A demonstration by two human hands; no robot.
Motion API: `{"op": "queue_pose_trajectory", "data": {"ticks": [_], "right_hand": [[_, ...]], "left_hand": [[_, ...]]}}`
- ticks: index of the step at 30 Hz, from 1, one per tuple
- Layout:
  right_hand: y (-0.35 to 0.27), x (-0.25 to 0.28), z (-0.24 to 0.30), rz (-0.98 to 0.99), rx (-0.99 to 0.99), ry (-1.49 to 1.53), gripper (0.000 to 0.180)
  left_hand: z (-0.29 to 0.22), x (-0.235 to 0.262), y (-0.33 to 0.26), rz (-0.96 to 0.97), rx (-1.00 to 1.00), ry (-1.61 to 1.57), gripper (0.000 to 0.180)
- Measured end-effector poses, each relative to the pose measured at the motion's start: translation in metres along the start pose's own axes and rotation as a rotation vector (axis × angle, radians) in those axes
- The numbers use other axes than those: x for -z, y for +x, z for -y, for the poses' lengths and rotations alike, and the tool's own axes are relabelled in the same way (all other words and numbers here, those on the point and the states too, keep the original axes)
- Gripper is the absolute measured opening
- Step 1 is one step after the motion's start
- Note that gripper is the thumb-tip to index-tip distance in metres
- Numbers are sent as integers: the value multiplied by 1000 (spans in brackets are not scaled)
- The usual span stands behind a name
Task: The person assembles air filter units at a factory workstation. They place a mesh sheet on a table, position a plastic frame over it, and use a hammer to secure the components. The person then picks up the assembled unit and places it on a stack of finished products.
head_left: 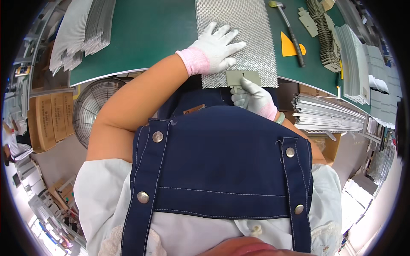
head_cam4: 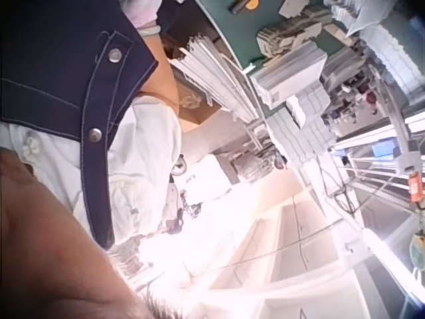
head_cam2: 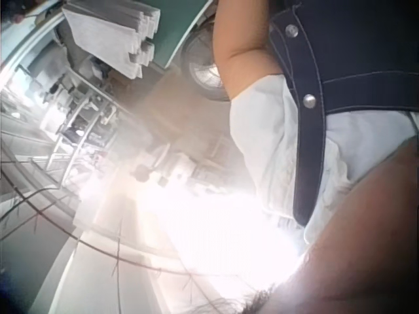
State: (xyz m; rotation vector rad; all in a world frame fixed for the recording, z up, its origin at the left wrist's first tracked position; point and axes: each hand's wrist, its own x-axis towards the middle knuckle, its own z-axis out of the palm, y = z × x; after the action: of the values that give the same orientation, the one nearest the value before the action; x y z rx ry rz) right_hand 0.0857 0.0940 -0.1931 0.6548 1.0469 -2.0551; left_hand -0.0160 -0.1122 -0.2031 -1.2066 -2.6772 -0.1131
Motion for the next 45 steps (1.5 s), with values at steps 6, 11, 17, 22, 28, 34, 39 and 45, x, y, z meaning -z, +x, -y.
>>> {"op": "queue_pose_trajectory", "data": {"ticks": [6,11,17,22,28,34,39,45], "right_hand": [[13,12,-10,86,69,-39,40],[20,8,-10,196,324,-111,37],[13,39,21,506,-143,-401,45],[-62,21,84,82,137,-1053,47],[56,-2,146,-556,914,-1419,64],[78,5,161,-460,892,-1545,59],[78,5,155,-417,918,-1329,55],[71,5,151,-520,1041,-1743,53]], "left_hand": [[-3,2,1,23,10,6,56],[-4,3,-1,-17,22,13,57],[11,0,6,-87,-4,-111,62],[10,35,-9,-410,591,-410,71],[93,-3,13,-500,1042,-1727,77],[62,87,25,-433,1247,-2041,84],[75,67,17,-406,1049,-2061,84],[88,43,8,-330,996,-1662,62]]}}
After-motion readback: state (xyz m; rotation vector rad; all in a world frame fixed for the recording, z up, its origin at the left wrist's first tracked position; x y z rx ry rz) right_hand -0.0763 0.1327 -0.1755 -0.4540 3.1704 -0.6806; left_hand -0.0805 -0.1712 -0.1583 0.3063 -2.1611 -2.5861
